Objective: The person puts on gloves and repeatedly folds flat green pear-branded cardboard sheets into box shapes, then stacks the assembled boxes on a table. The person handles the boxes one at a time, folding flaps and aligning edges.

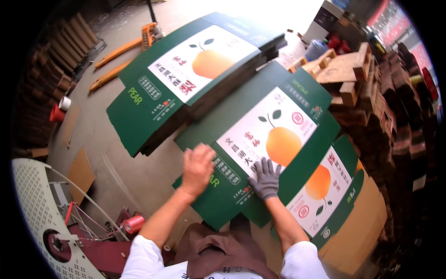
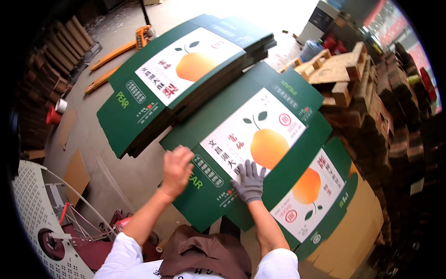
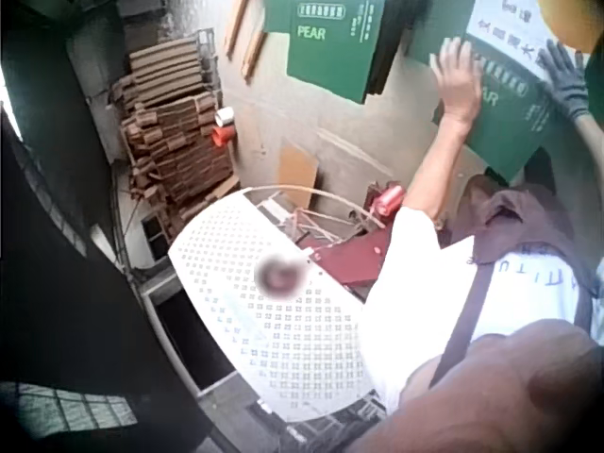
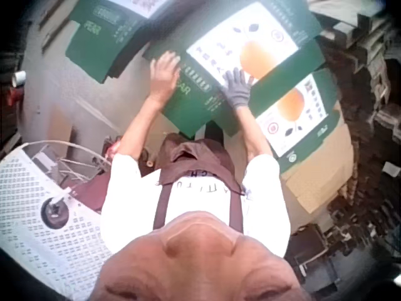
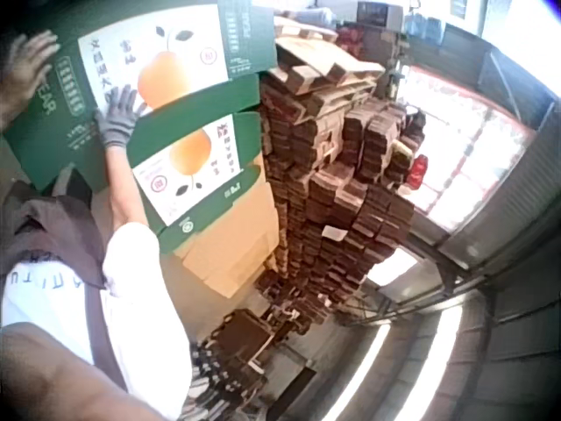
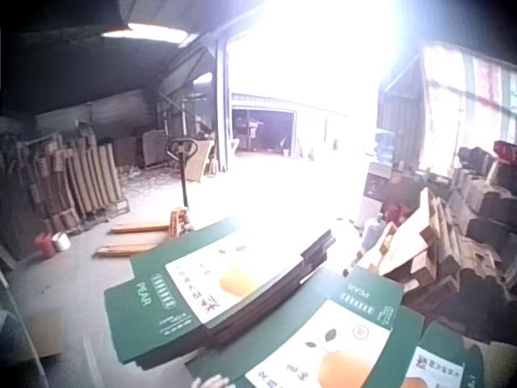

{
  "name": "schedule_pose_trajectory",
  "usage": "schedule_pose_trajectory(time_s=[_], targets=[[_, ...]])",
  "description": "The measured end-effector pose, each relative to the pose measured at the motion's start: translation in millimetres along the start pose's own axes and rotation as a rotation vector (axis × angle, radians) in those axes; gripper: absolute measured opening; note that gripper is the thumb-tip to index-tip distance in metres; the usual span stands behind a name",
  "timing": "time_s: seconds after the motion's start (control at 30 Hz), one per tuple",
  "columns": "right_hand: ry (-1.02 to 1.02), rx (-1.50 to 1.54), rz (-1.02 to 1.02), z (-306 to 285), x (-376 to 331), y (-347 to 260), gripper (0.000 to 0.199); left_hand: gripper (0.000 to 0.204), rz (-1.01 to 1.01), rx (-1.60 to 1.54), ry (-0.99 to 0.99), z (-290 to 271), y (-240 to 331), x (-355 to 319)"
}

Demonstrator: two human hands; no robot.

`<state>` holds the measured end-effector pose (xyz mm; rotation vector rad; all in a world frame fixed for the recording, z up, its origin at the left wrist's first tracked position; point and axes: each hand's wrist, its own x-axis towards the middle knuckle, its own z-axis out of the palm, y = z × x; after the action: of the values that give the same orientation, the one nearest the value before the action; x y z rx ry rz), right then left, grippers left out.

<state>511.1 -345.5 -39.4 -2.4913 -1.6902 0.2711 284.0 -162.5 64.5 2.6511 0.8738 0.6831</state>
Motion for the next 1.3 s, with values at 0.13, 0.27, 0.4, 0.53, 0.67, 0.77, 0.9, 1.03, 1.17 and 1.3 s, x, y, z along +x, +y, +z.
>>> schedule_pose_trajectory(time_s=[0.13, 0.27, 0.4, 0.53, 0.67, 0.77, 0.9, 1.03, 1.17, 1.3], targets=[[-0.042, -0.056, -0.018, -4, 3, -13, 0.082, 0.07, -0.327, 0.468, -0.019, -76, -131, 30], [-0.025, -0.096, -0.053, -3, 4, -11, 0.082, 0.061, -0.258, 0.462, -0.226, -78, -187, 11], [-0.026, -0.093, -0.028, -9, 4, -7, 0.08, 0.058, -0.148, 0.476, -0.238, -77, -179, 18], [-0.015, -0.057, -0.039, -10, 2, -10, 0.078, 0.053, -0.059, 0.598, -0.278, -79, -184, 14], [0.005, 0.003, -0.062, -5, 3, -19, 0.072, 0.031, 0.02, 0.607, -0.259, -96, -144, 5], [0.037, 0.537, 0.169, 9, 42, -22, 0.07, 0.031, 0.137, 0.71, -0.333, -93, -43, -10], [-0.126, 2.045, 0.405, -71, 92, -77, 0.073, 0.033, 0.174, 0.675, -0.379, -83, 76, -102], [0.247, 1.877, 0.503, -46, 87, -90, 0.048, 0.037, -0.075, 0.245, -0.413, -101, 106, -161], [0.378, 2.007, 0.668, -31, -6, -70, 0.034, 0.047, 0.139, 0.254, -0.364, -93, 104, -198], [0.555, 1.995, 0.776, -21, -79, -7, 0.033, 0.056, 0.242, -0.01, -0.447, -51, 112, -213]])
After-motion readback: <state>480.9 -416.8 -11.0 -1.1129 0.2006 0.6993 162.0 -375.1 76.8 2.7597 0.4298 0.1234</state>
